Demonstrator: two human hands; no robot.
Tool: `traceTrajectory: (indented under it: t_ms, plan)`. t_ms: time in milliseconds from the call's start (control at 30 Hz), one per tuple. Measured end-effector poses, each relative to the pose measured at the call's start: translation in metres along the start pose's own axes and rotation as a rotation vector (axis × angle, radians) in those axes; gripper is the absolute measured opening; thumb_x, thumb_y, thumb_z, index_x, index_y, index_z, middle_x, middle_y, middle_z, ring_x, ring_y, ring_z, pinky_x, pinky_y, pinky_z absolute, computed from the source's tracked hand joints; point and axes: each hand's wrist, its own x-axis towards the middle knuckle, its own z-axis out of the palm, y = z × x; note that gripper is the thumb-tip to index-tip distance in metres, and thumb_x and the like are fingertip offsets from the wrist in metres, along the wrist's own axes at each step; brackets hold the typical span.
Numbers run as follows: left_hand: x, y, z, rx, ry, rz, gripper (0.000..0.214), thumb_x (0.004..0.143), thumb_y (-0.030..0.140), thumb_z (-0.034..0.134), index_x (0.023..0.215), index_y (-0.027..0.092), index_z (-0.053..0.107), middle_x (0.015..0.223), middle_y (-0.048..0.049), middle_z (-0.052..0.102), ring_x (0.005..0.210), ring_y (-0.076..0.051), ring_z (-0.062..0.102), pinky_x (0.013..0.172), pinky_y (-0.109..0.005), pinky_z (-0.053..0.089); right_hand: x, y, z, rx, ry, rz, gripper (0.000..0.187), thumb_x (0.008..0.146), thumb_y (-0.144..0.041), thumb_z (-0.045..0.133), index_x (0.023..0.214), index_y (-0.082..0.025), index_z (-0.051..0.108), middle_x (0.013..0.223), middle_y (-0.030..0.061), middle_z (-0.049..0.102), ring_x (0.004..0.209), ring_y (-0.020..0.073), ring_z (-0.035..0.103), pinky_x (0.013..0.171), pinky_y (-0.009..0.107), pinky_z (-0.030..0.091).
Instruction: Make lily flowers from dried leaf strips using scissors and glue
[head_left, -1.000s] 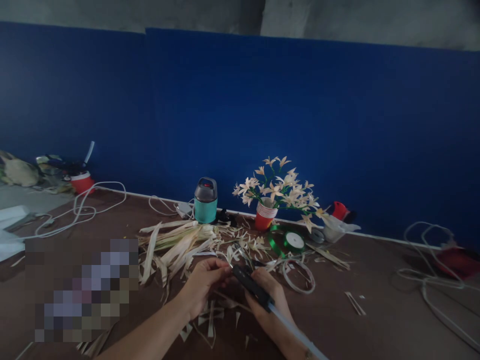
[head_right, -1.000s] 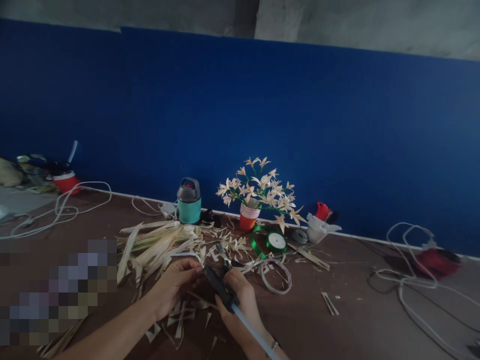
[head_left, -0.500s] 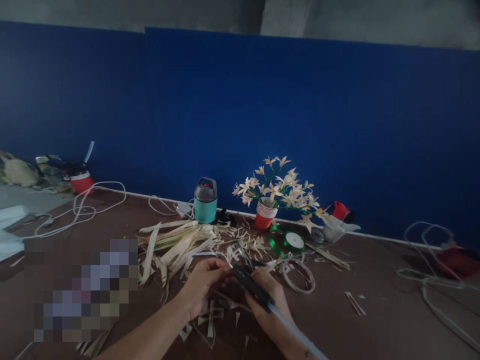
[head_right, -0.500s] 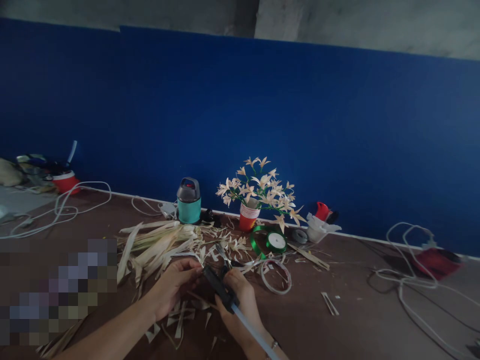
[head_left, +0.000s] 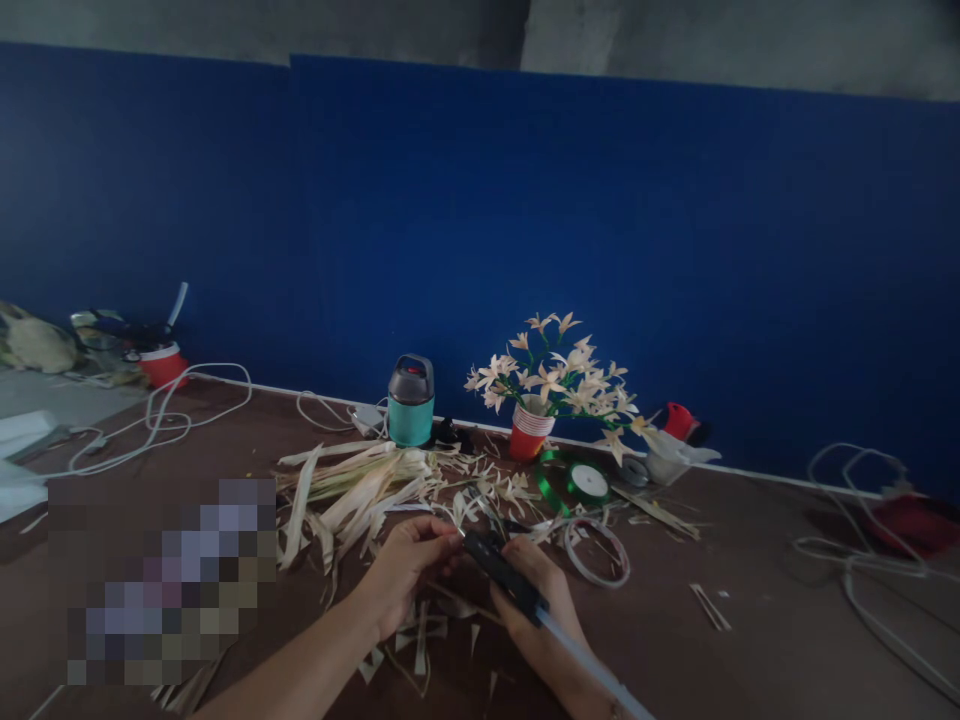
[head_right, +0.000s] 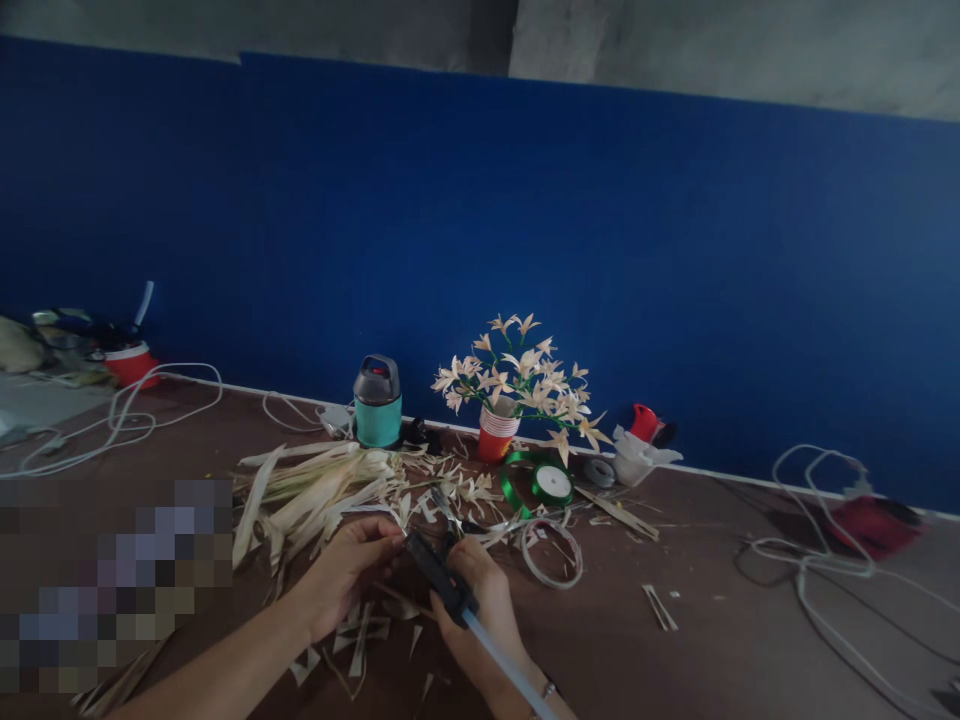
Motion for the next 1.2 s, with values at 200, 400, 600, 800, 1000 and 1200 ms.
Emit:
traceTrajectory:
  t_ms: [200, 400, 600, 800, 1000, 1200]
  plan:
    - [-0.001, 0.000, 0.000, -0.009, -0.004, -0.004, 0.033, 0.043, 0.028, 0.086, 0.057, 0.013, 0.059, 0.048, 0.0025, 0.061, 0.044, -0.007, 0.052, 0.045, -0.017, 0.037, -0.001, 0.004, 0.000, -0.009, -0.033, 0.012, 0.012, 0.070, -0.013, 0.053, 0.065, -0.020, 0.045, 0.064, -0.0008, 0.051, 0.058, 0.0137, 0.050, 0.050, 0.022, 0.039]
    - [0.000, -0.001, -0.001, 0.003, -0.014, 0.003, 0.032, 0.045, 0.029, 0.085, 0.059, 0.013, 0.060, 0.050, 0.0022, 0.062, 0.045, -0.007, 0.052, 0.046, -0.017, 0.037, 0.001, 0.002, -0.001, -0.073, -0.042, -0.025, 0.013, 0.068, -0.009, 0.052, 0.064, -0.020, 0.045, 0.066, -0.0003, 0.051, 0.060, 0.0137, 0.050, 0.052, 0.022, 0.039]
    - [0.001, 0.000, -0.002, 0.188, -0.012, 0.108, 0.026, 0.056, 0.034, 0.078, 0.066, 0.013, 0.065, 0.054, 0.0010, 0.064, 0.048, -0.009, 0.054, 0.050, -0.018, 0.039, -0.001, 0.005, -0.004, -0.061, -0.009, -0.060, 0.009, 0.071, -0.015, 0.055, 0.064, -0.020, 0.053, 0.070, 0.0021, 0.055, 0.064, 0.0158, 0.054, 0.057, 0.024, 0.043]
    - [-0.002, 0.004, -0.008, 0.596, -0.027, 0.384, 0.013, 0.071, 0.028, 0.063, 0.071, 0.015, 0.067, 0.066, -0.0030, 0.067, 0.063, -0.016, 0.059, 0.060, -0.024, 0.043, 0.003, 0.018, -0.002, 0.174, 0.120, 0.209, 0.018, 0.064, -0.036, 0.067, 0.063, -0.020, 0.060, 0.058, 0.0002, 0.059, 0.058, 0.0178, 0.055, 0.054, 0.027, 0.045]
    - [-0.001, 0.008, -0.017, 1.147, -0.338, 0.690, 0.016, 0.075, 0.014, 0.053, 0.067, 0.018, 0.066, 0.070, -0.0037, 0.065, 0.070, -0.017, 0.057, 0.067, -0.025, 0.040, 0.010, -0.008, -0.033, 0.210, -0.150, 0.292, 0.020, 0.071, -0.039, 0.059, 0.066, -0.019, 0.062, 0.054, 0.0004, 0.058, 0.051, 0.0162, 0.052, 0.049, 0.027, 0.041]
    - [0.006, 0.016, -0.017, 0.734, 0.037, 0.413, 0.011, 0.074, 0.027, 0.058, 0.071, 0.017, 0.063, 0.064, -0.0015, 0.063, 0.056, -0.014, 0.054, 0.056, -0.024, 0.041, 0.012, -0.024, -0.056, -0.504, -0.407, -0.108, 0.010, 0.070, -0.021, 0.053, 0.074, -0.020, 0.062, 0.070, 0.0029, 0.064, 0.066, 0.0178, 0.058, 0.061, 0.026, 0.039]
